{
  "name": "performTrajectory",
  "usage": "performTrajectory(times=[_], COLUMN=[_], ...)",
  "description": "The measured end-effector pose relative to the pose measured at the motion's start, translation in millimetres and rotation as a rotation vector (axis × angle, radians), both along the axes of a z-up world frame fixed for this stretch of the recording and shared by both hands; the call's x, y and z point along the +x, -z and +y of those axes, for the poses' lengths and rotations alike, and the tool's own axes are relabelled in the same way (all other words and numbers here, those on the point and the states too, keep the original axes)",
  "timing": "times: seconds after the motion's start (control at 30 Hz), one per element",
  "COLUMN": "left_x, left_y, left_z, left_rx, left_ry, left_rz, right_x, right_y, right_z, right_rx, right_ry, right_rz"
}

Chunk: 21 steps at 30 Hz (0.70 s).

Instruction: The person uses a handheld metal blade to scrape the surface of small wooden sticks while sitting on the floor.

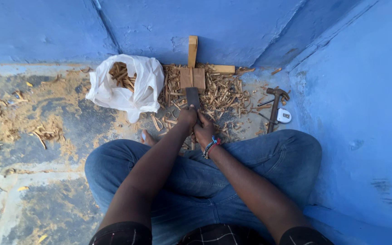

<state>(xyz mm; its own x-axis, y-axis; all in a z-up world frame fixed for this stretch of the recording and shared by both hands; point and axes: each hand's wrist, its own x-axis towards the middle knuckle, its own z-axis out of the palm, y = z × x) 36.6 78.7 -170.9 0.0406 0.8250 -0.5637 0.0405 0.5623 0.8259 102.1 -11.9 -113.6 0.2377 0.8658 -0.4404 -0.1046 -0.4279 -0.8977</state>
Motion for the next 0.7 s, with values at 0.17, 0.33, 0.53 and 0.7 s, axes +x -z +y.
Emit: performTrajectory(times=[0.17,0.33,0.53,0.7], left_x=[0.6,-5.3,3.5,14.3], left_y=[-0.7,-12.5,-1.8,13.8], left_z=[1.0,-6.9,3.6,35.5], left_rx=[-0.026,-0.147,-0.338,-0.384], left_ry=[0.014,0.041,0.136,0.091], left_rz=[0.082,-0.096,-0.168,-0.13], right_x=[1.7,-2.2,-1.0,5.1], right_y=[1.8,-6.4,-7.5,19.2], right_z=[2.6,0.8,9.3,33.0], right_rx=[-0.017,-0.041,-0.071,-0.062], right_ry=[-0.028,-0.001,0.046,0.044], right_rz=[-0.004,-0.001,0.068,-0.095])
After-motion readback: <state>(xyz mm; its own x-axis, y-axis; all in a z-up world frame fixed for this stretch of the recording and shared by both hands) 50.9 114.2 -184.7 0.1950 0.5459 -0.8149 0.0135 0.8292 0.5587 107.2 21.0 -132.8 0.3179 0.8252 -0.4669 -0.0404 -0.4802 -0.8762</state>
